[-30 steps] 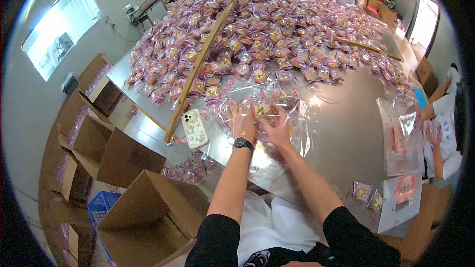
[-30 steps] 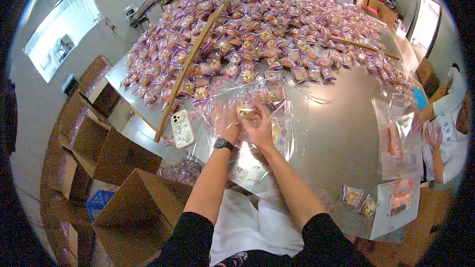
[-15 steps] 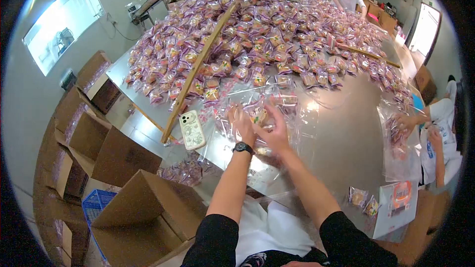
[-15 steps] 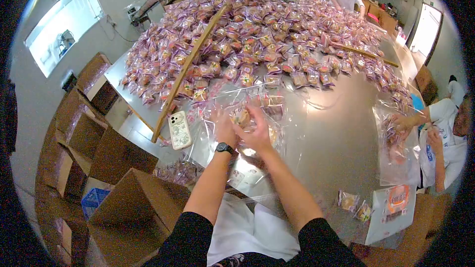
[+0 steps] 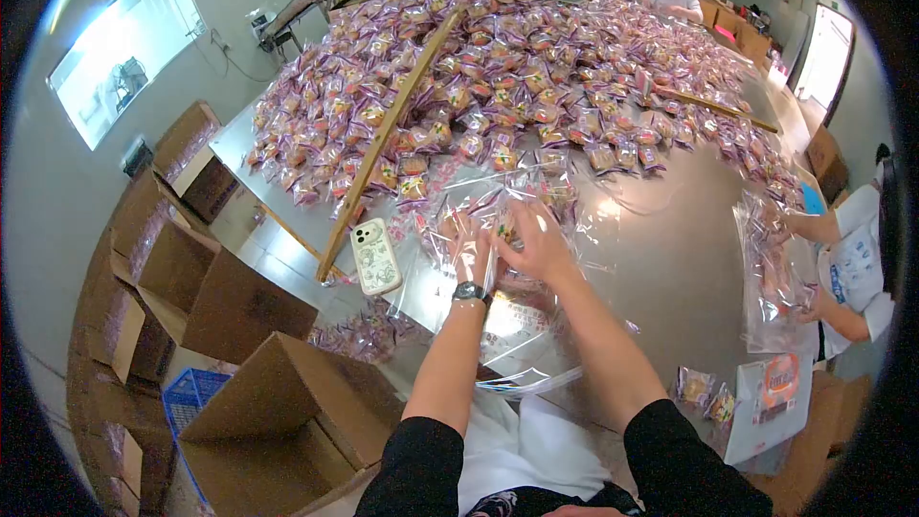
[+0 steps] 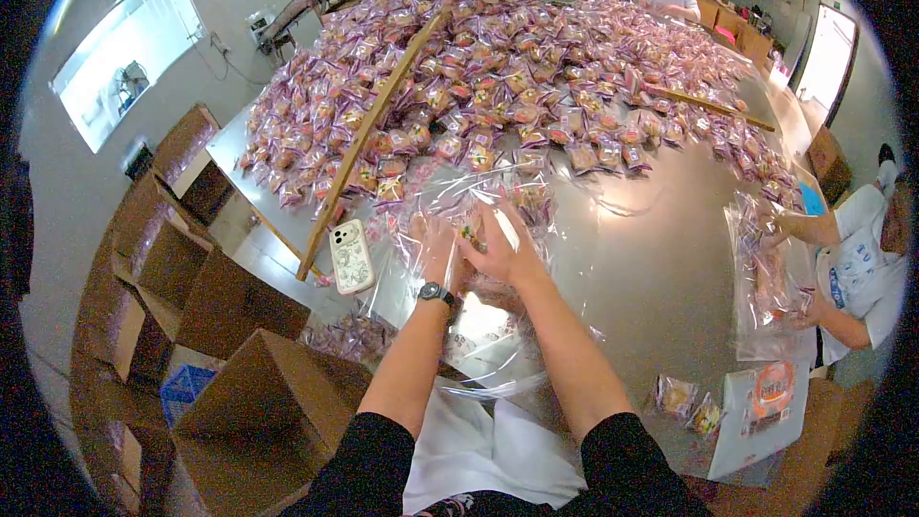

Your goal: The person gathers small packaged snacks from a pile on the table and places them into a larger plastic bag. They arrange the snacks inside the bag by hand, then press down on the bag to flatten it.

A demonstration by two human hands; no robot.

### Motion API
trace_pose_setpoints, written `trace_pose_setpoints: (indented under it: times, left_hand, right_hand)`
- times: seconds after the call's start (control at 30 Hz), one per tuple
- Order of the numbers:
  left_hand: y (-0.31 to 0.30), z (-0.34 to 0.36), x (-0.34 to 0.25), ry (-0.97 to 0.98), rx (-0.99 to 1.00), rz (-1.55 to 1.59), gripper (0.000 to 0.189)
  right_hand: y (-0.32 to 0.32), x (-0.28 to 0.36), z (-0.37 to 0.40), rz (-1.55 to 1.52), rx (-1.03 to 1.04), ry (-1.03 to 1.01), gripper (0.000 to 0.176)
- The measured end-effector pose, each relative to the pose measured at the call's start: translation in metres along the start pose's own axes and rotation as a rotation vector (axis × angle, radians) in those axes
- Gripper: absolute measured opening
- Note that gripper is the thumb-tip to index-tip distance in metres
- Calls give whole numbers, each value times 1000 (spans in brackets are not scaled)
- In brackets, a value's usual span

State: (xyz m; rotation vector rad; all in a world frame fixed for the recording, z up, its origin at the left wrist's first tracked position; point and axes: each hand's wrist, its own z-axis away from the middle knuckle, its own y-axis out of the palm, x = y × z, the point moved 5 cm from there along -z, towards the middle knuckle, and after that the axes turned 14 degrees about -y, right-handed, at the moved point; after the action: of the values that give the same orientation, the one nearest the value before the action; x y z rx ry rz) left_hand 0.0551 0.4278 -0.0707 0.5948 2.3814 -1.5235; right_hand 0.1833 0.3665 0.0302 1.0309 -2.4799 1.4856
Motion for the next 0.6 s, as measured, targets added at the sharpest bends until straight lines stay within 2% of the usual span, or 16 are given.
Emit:
trace_pose_setpoints:
  times: [0.03,0.1,0.17,0.23,0.27,0.3,0.33,0.37,0.4,0.47,0.5,0.57,0.6]
  left_hand:
    - [-5,0,-5,58,-26,-82,42]
    - [-24,3,-16,116,-102,-167,44]
    - [-48,11,-33,109,-198,-167,43]
    - [-39,6,-21,-55,21,699,38]
    - [-49,8,-28,78,-95,308,33]
    - [-63,9,-41,207,-212,-89,29]
    - [-52,6,-34,152,-255,-1,24]
    - [-32,4,-23,55,-122,38,25]
    - [-25,2,-18,-44,15,75,26]
    - [-27,-2,-23,37,-185,154,32]
    - [-28,-5,-26,25,-103,90,34]
    - [-38,-8,-31,-3,61,-42,42]
    - [-42,-10,-30,-22,65,-37,44]
  right_hand:
    - [-16,16,-10,-31,147,95,75]
    - [-22,27,-14,-13,218,153,78]
    - [-20,27,-10,91,73,78,80]
    - [-13,13,-8,49,32,-29,78]
    - [-11,6,-9,30,2,-82,77]
    - [-10,1,-10,24,16,-15,77]
    - [-8,-1,-10,17,32,51,76]
    - [-5,-3,-8,9,51,119,76]
    - [2,-9,-3,139,-92,-16,73]
    - [4,-14,-2,116,-181,11,70]
    - [3,-16,-3,104,-224,24,69]
    - [-2,-15,-10,80,-159,137,65]
    - [-3,-14,-13,66,-125,194,64]
